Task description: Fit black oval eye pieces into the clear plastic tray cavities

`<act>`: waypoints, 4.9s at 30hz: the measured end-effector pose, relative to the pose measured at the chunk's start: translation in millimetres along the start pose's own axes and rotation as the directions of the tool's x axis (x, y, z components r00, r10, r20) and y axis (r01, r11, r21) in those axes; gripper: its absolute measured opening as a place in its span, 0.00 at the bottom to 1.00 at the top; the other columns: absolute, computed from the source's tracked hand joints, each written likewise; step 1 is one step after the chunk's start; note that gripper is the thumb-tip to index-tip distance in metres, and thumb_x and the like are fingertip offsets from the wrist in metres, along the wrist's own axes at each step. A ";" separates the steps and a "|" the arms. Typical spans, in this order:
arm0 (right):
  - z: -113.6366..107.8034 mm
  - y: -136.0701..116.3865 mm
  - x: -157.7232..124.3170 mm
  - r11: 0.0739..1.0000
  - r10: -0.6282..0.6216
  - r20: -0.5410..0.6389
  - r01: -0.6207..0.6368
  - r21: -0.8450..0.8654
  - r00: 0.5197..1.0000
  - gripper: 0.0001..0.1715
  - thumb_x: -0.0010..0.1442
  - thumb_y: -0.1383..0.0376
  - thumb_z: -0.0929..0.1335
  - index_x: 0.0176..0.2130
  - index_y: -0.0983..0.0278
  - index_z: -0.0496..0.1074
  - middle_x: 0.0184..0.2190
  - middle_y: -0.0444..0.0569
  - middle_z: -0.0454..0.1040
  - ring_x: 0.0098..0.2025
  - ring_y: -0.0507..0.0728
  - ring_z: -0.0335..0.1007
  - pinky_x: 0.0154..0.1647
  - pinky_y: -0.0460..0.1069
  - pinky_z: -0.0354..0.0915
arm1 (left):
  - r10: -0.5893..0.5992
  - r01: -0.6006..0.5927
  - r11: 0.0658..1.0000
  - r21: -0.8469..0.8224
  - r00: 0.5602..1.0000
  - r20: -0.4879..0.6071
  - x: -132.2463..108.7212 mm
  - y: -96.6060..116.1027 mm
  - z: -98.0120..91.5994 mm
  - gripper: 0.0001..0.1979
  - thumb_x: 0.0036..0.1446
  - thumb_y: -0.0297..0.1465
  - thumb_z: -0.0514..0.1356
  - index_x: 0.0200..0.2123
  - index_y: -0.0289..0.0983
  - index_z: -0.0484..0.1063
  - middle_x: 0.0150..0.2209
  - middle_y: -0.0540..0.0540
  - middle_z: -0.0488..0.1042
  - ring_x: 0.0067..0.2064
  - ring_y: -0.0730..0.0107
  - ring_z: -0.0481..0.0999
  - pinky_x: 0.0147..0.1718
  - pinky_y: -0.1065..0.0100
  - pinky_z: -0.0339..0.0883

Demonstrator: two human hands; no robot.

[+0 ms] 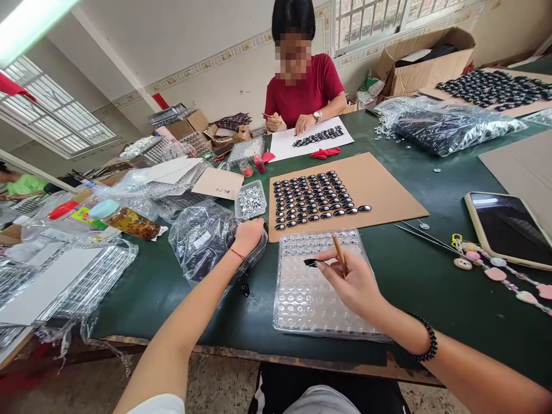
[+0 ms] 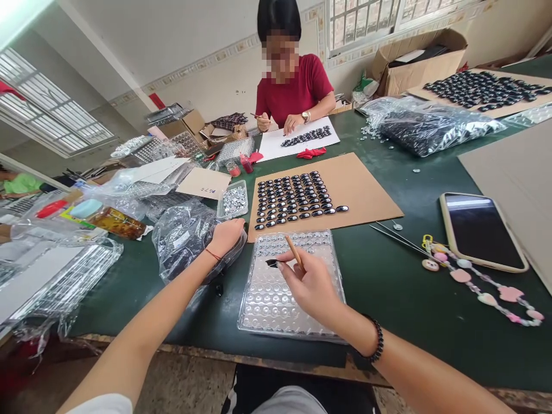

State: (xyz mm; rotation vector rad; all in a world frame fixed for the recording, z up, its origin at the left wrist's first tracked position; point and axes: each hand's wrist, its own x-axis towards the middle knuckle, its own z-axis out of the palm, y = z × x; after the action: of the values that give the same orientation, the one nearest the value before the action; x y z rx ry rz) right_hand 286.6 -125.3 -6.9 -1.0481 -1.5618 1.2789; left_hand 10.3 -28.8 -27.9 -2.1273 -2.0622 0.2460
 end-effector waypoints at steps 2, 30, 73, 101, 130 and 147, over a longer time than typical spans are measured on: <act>-0.2 0.8 0.2 1.000 -0.016 -0.011 0.016 0.005 1.000 0.10 0.56 0.60 0.63 0.34 0.64 0.66 0.14 0.37 0.50 0.17 0.48 0.46 0.18 0.45 0.44 | -0.010 0.010 1.000 -0.017 1.000 -0.013 2.3 0.9 -1.2 0.15 0.60 0.27 0.45 0.38 0.31 0.70 0.35 0.34 0.74 0.39 0.56 0.74 0.32 0.65 0.61; -111.4 36.5 127.6 0.834 -0.095 -0.382 -0.136 -0.534 0.919 0.11 0.52 0.64 0.64 0.33 0.67 0.72 0.28 0.48 0.72 0.28 0.52 0.65 0.29 0.46 0.58 | -0.019 0.159 -0.960 -0.231 0.784 0.620 -67.6 60.3 -63.8 0.07 0.59 0.23 0.48 0.30 0.33 0.63 0.23 0.50 0.61 0.22 0.80 0.65 0.18 0.79 0.61; -95.4 35.8 101.4 0.903 -0.230 -0.446 0.019 -0.428 0.865 0.32 0.61 0.50 0.49 0.32 0.68 0.69 0.24 0.50 0.69 0.19 0.50 0.60 0.21 0.46 0.57 | 0.275 0.457 -0.616 -0.641 0.888 0.369 -89.7 88.3 -52.8 0.15 0.39 0.27 0.68 0.35 0.33 0.75 0.31 0.43 0.75 0.20 0.83 0.69 0.09 0.83 0.46; -34.5 -1.2 35.4 0.922 -0.336 0.043 0.338 -0.191 0.941 0.10 0.58 0.62 0.64 0.36 0.65 0.72 0.24 0.45 0.70 0.20 0.46 0.61 0.21 0.43 0.59 | 0.105 0.181 0.014 -0.983 0.978 0.182 -103.2 103.5 -55.1 0.13 0.49 0.40 0.60 0.31 0.35 0.71 0.19 0.54 0.62 0.19 0.80 0.58 0.18 0.76 0.50; -8.6 -0.3 14.4 0.914 -0.405 -0.005 0.405 -0.006 0.914 0.09 0.62 0.65 0.60 0.33 0.64 0.66 0.23 0.43 0.69 0.19 0.47 0.65 0.21 0.43 0.62 | 0.098 0.031 0.089 -0.996 0.994 0.040 -101.2 93.0 -56.1 0.13 0.48 0.37 0.61 0.36 0.35 0.76 0.20 0.51 0.67 0.20 0.78 0.61 0.19 0.75 0.55; -7.5 4.2 17.9 0.881 -0.366 0.021 0.354 -0.314 0.930 0.11 0.62 0.63 0.60 0.31 0.64 0.66 0.22 0.44 0.69 0.19 0.48 0.63 0.21 0.43 0.58 | -0.143 -0.024 -0.075 -0.997 0.990 -0.013 -81.6 70.1 -53.5 0.14 0.55 0.37 0.56 0.43 0.37 0.72 0.18 0.54 0.65 0.17 0.81 0.61 0.16 0.77 0.56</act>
State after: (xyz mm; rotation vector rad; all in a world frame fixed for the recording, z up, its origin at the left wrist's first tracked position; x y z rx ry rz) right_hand 288.8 -105.6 -8.3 -0.9060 -1.8667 0.7673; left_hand 88.4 -112.8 7.8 -2.2967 -2.4575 -2.1871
